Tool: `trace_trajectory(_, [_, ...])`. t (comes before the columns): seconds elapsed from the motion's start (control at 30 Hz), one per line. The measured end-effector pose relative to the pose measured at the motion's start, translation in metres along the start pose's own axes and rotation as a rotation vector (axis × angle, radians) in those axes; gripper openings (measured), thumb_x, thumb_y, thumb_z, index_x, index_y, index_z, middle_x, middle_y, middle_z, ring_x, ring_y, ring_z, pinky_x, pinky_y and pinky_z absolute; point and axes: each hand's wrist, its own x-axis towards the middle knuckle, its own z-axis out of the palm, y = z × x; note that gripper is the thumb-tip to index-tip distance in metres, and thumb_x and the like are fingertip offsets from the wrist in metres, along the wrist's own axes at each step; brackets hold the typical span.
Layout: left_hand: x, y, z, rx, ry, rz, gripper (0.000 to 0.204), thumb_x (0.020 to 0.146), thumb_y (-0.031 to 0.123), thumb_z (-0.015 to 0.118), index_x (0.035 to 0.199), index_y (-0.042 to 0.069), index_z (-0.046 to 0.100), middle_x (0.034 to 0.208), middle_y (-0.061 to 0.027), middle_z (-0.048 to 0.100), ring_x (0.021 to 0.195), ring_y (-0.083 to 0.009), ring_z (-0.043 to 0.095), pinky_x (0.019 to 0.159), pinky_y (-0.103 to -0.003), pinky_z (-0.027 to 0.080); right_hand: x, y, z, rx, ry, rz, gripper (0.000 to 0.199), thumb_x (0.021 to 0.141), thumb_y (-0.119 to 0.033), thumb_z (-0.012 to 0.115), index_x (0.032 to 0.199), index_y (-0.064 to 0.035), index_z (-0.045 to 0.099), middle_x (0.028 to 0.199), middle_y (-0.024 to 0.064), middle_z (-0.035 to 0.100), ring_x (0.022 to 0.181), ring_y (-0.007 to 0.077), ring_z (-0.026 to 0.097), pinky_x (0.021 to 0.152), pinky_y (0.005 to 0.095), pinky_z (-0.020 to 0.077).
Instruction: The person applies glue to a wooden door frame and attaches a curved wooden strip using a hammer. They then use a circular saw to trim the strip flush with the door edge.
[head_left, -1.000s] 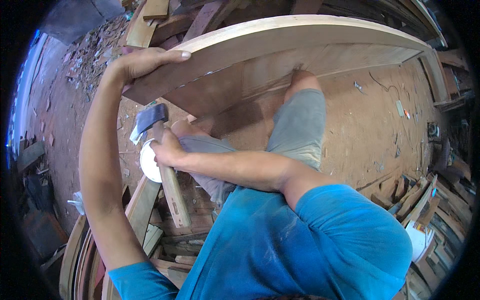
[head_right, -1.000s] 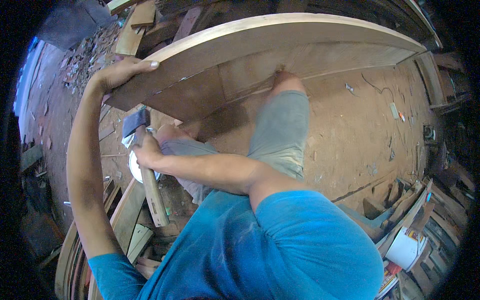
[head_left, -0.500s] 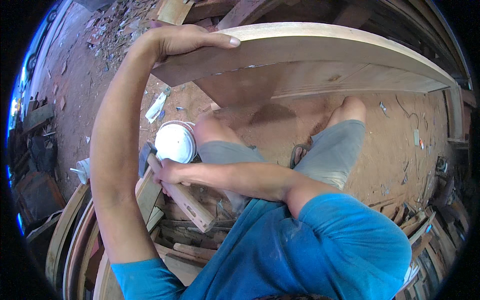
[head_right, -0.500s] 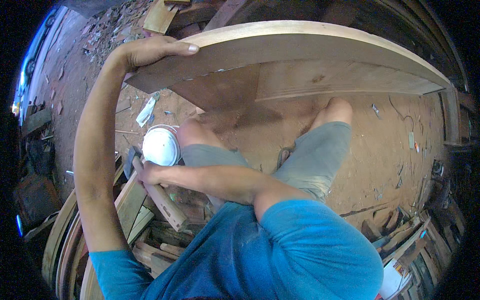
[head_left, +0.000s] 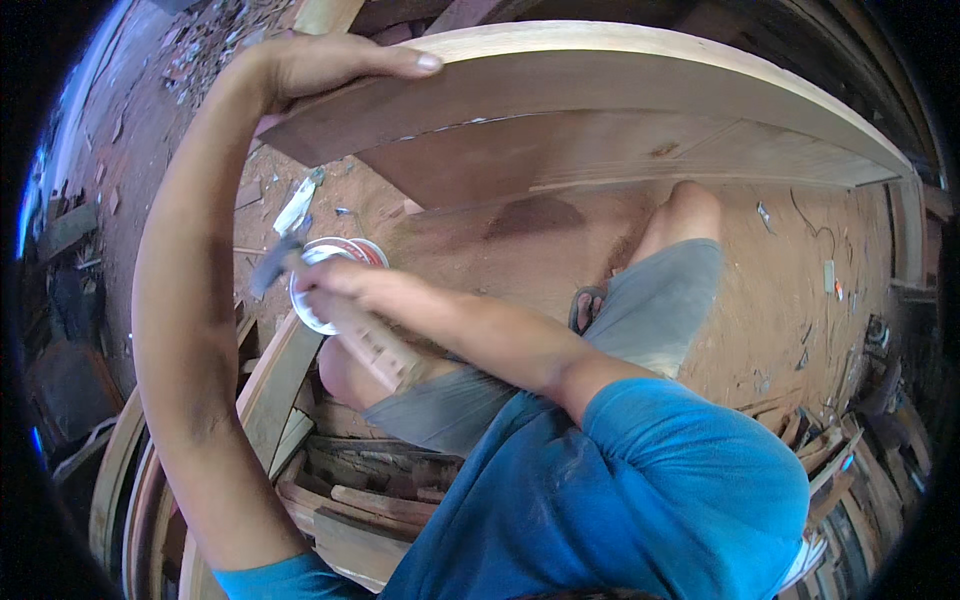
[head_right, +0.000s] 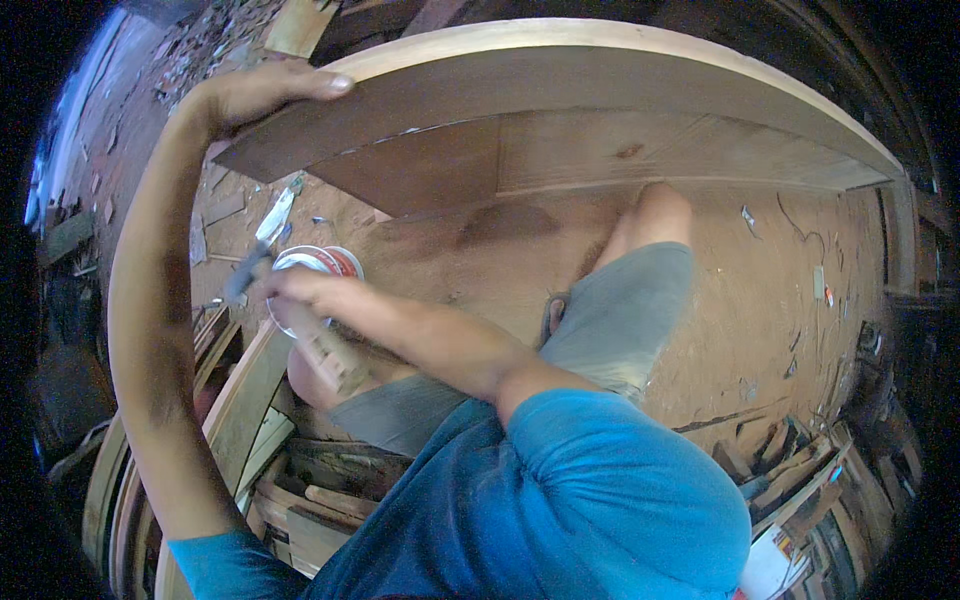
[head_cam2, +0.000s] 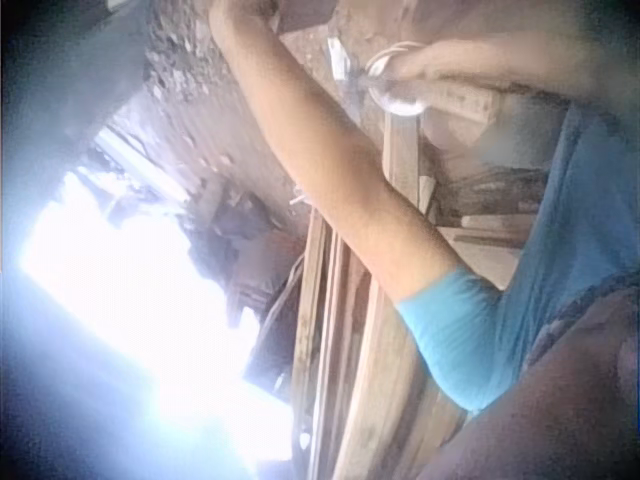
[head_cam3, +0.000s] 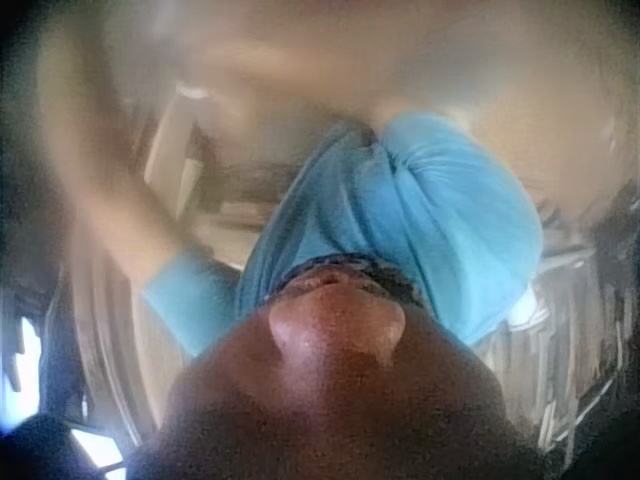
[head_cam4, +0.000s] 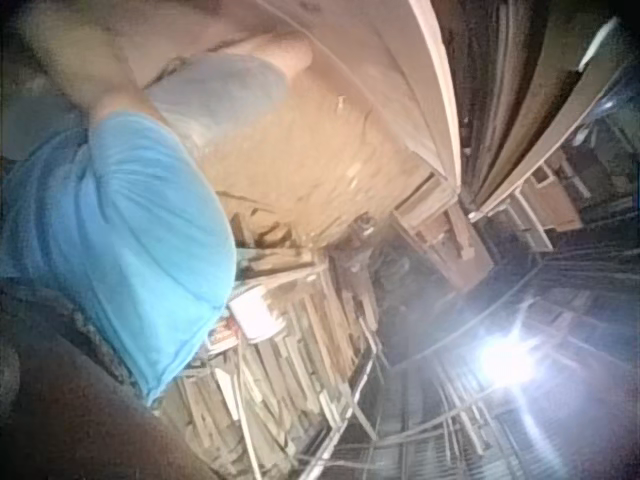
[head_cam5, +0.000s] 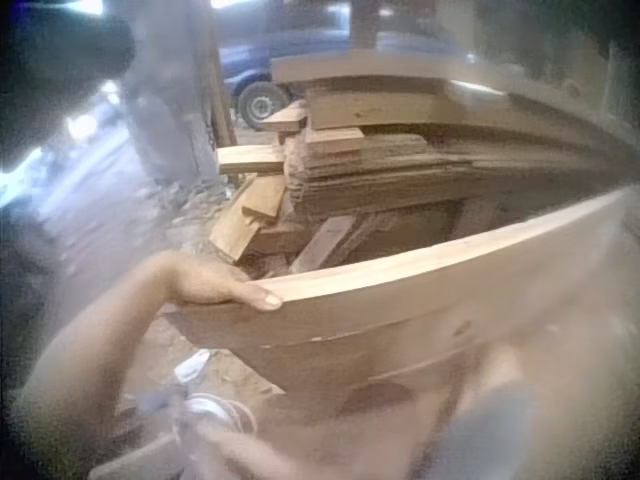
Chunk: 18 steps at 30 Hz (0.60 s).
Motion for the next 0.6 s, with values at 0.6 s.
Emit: trace_trajectory(0.6, [0.006, -0.015, -0.001, 0.006, -0.025, 0.0, 0.091, 0.08, 0.066, 0.068, 0.136, -0.004, 0.055, 0.118, -0.0213, 0.066, 0.106, -0.0292, 0.066, 0.09, -0.04, 0.052, -0.018, 0.029, -0.056, 0.067, 0.846, -0.31, 0.049, 0.09, -0.014, 0.057, 0.133, -0.0008, 0.037, 0.084, 0.0196, 0.061, 0.059, 0.026, 0.063, 0.045, 0.0446, 0.053])
